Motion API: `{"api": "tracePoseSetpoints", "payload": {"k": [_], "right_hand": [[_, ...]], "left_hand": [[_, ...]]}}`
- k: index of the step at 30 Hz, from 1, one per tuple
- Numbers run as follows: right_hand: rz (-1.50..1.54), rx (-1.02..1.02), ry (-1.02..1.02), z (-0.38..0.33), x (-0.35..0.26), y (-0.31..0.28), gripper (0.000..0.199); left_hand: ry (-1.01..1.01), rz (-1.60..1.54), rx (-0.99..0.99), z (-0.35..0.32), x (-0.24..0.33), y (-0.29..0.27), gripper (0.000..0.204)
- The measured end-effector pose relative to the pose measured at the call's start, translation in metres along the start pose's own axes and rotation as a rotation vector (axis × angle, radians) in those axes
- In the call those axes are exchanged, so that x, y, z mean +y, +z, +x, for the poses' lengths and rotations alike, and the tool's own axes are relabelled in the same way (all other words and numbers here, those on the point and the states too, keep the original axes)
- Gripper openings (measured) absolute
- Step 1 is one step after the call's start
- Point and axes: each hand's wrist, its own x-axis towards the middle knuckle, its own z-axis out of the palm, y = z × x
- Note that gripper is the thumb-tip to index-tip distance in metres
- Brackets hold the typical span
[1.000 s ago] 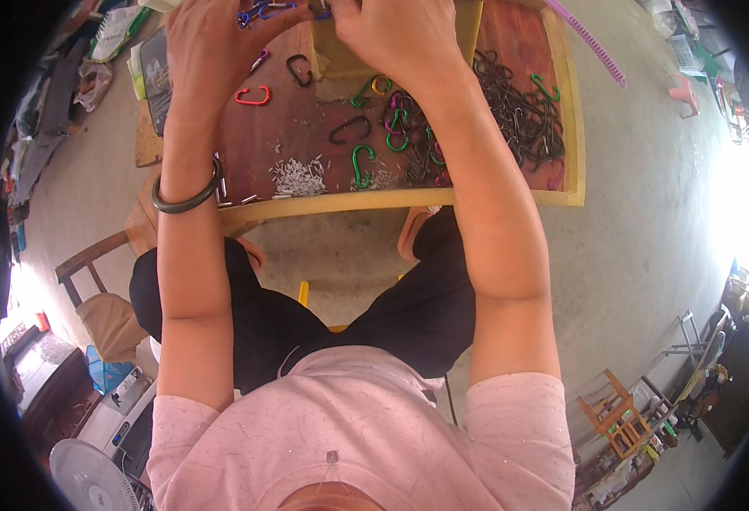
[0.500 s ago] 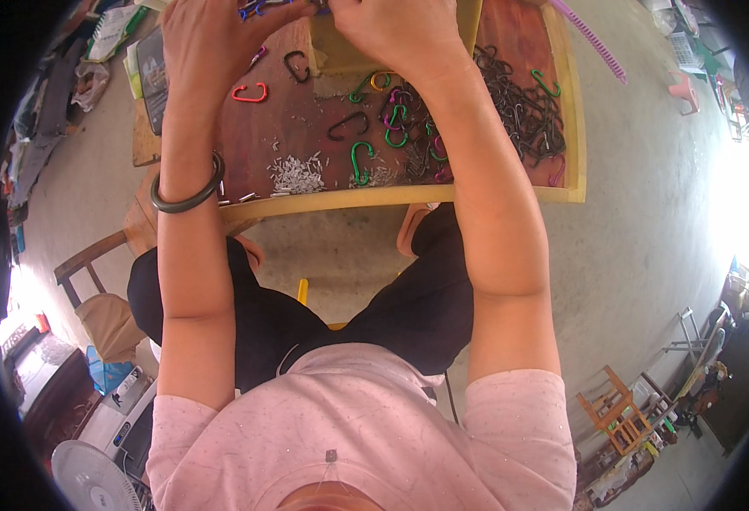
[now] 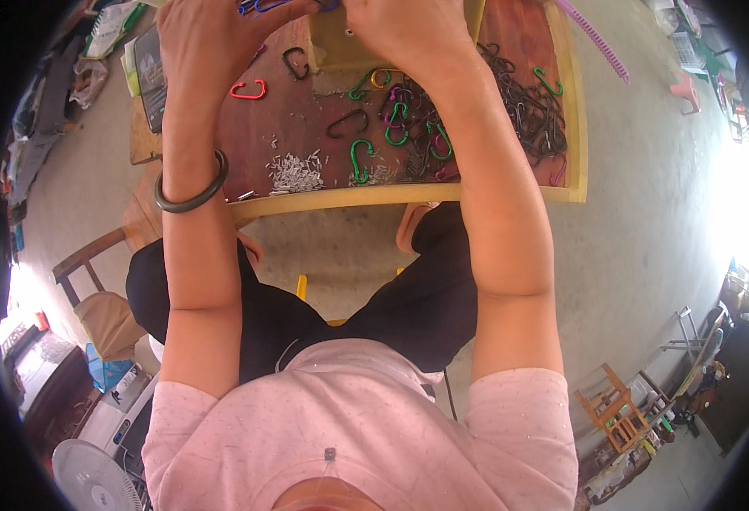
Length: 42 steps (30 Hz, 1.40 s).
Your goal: The person is assembling small colorful metal carabiners and chain links by hand. They pick up metal hooks and rings from a tray, connect them to one another, and place the finished assemblies back into different sections of the tray.
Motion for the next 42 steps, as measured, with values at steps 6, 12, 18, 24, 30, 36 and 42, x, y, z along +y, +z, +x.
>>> {"api": "tracePoseSetpoints", "payload": {"k": [6,12,18,24,30,36,42], "right_hand": [[0.041,-0.019,0.009,0.002,-0.003,-0.004,0.039],[0.031,-0.035,0.039,0.003,-0.003,-0.003,0.039],[-0.003,-0.012,-0.003,0.001,0.0,0.0,0.04],[0.001,0.005,-0.029,0.0,0.0,0.0,0.041],[-0.015,0.004,-0.021,0.0,0.0,0.002,0.041],[-0.018,0.016,-0.028,0.001,-0.002,0.001,0.039],[-0.003,0.013,-0.033,-0.001,-0.002,0.0,0.039]], "left_hand": [[-0.038,0.0,-0.085,0.003,0.0,-0.003,0.041],[-0.003,-0.06,0.03,-0.001,-0.002,0.001,0.041],[-0.042,-0.086,-0.013,0.001,0.004,-0.006,0.041],[-0.035,-0.077,-0.006,0.002,0.004,-0.005,0.039],[-0.013,-0.123,-0.016,0.003,-0.004,-0.002,0.039],[-0.131,-0.019,-0.146,0.004,-0.002,-0.002,0.04],[-0.105,-0.072,-0.071,0.003,0.007,-0.009,0.042]]}}
